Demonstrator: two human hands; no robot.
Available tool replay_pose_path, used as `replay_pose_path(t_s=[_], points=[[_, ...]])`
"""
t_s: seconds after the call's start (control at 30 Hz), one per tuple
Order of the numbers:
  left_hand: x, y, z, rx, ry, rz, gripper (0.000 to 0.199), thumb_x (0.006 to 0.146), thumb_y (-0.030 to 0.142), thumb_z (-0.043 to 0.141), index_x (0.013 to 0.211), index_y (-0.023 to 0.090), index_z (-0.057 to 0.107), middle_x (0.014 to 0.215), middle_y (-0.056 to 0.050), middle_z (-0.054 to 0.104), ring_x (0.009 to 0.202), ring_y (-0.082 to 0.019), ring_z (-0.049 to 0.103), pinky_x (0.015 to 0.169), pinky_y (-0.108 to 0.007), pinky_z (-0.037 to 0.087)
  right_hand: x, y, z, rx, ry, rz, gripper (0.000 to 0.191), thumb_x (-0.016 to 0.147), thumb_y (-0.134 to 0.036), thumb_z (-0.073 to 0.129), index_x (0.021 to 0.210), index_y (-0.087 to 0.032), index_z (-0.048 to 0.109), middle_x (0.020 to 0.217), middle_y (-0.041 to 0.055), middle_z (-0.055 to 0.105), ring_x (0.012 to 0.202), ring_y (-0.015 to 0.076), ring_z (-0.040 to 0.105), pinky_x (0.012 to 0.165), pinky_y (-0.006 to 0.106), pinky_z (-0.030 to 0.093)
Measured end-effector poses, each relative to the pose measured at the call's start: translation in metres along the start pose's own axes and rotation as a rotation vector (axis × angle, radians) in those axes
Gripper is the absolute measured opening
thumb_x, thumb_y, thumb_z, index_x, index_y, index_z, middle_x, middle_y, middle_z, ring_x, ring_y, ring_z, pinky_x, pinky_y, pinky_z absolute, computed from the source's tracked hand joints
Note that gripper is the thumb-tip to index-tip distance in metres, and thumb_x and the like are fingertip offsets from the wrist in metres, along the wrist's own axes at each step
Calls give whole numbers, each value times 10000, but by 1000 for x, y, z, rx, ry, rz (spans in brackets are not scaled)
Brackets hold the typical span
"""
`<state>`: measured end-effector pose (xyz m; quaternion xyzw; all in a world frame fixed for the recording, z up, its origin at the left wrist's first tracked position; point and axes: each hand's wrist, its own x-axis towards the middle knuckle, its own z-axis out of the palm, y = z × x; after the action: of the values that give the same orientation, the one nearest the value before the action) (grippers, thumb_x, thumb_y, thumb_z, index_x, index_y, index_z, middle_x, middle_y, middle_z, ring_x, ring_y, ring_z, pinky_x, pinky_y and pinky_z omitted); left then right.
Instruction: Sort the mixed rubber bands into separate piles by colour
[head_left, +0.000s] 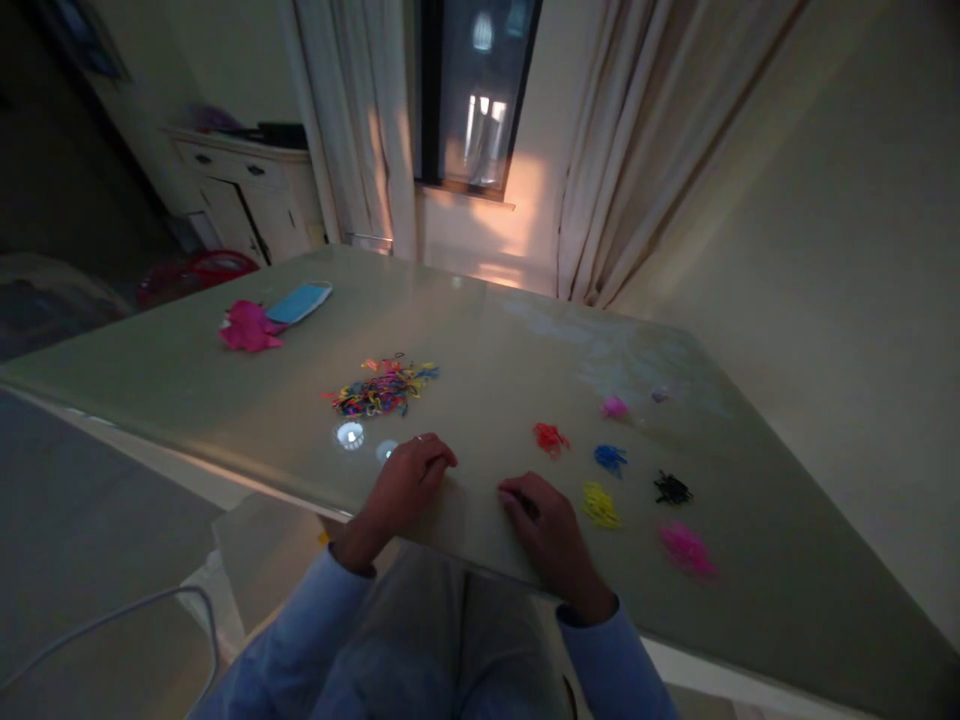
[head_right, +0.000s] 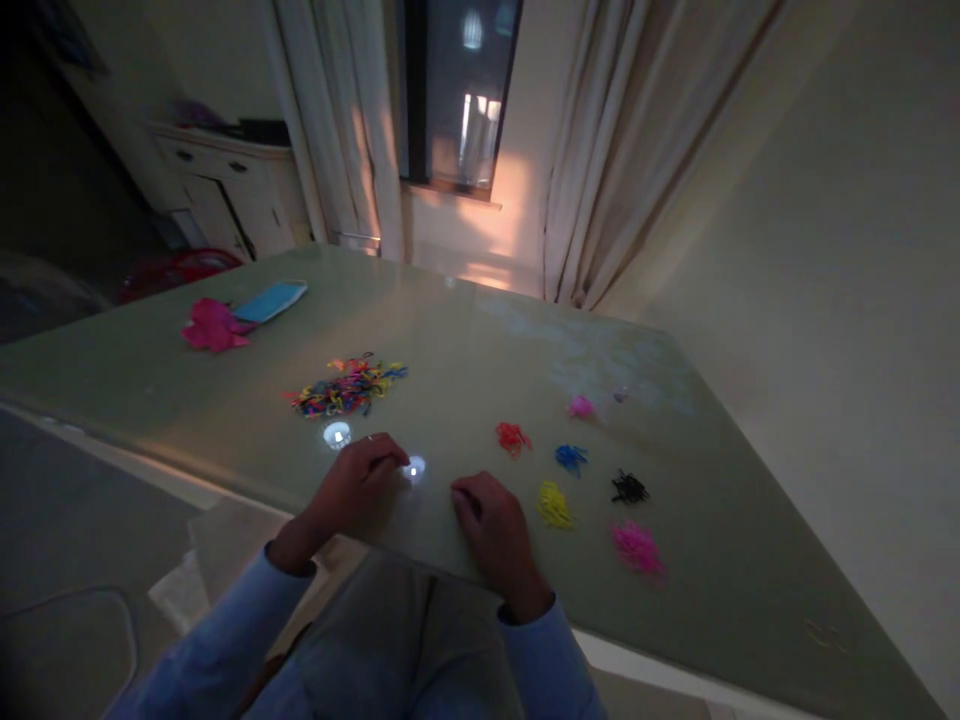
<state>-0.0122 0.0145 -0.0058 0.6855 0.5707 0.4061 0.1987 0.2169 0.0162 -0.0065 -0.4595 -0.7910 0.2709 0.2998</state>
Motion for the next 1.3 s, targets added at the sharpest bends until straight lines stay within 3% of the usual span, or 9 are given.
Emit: replay_pose_path(t_s=[0.17, 0.3, 0.5, 0.63, 0.73, 0.93, 1.3], points=[[-13, -23, -22, -103, -17, 29, 258, 824, 163, 441, 725, 184, 679, 750, -36, 670, 739, -157, 616, 714, -274, 446, 16, -11, -1, -52, -52, 85, 224, 896, -304, 529, 999, -192, 693, 869, 51, 706, 730, 171, 623, 692, 284, 469], [-10, -24, -24, -232, 34, -25, 262, 795, 146, 436, 712, 183, 681, 722, -26, 669, 717, -148, 618, 700, -263, 447, 57, -28, 7, -64, -95, 30, 256, 872, -282, 541, 1059, -173, 677, 851, 54, 709, 684, 158, 615, 675, 278, 474], [-12, -25, -25, -358, 115, -48, 254, 759, 135, 436, 709, 181, 680, 719, -19, 671, 719, -143, 610, 706, -254, 454, 138, -53, 43, -177, -149, -121, 269, 831, -167, 591, 1088, -154, 668, 952, 74, 718, 789, 161, 640, 769, 267, 465], [-11, -25, -27, -392, 131, -92, 245, 743, 143, 442, 697, 185, 679, 711, -19, 676, 705, -144, 607, 698, -252, 459, 166, -65, 69, -285, -278, -191, 255, 836, -133, 604, 1077, -146, 687, 967, 77, 710, 864, 171, 631, 840, 273, 445], [-10, -23, -27, -402, 140, -114, 246, 740, 145, 447, 698, 187, 686, 716, -22, 680, 703, -148, 603, 702, -258, 463, 173, -67, 80, -353, -351, -242, 245, 844, -148, 620, 1075, -155, 700, 1021, 84, 694, 900, 180, 621, 862, 284, 437], [-9, -24, -27, -427, 151, -115, 249, 741, 143, 449, 687, 185, 688, 701, -18, 675, 689, -145, 598, 692, -259, 468, 177, -54, 87, -390, -377, -303, 260, 884, -102, 536, 1083, -163, 691, 1081, 88, 678, 995, 188, 601, 895, 287, 420], [-9, -23, -27, -423, 159, -125, 257, 734, 125, 448, 692, 182, 695, 706, -12, 677, 697, -143, 594, 712, -260, 466, 175, -60, 87, -466, -359, -284, 185, 934, -190, 523, 988, -176, 699, 1001, 69, 666, 913, 173, 596, 779, 245, 401]])
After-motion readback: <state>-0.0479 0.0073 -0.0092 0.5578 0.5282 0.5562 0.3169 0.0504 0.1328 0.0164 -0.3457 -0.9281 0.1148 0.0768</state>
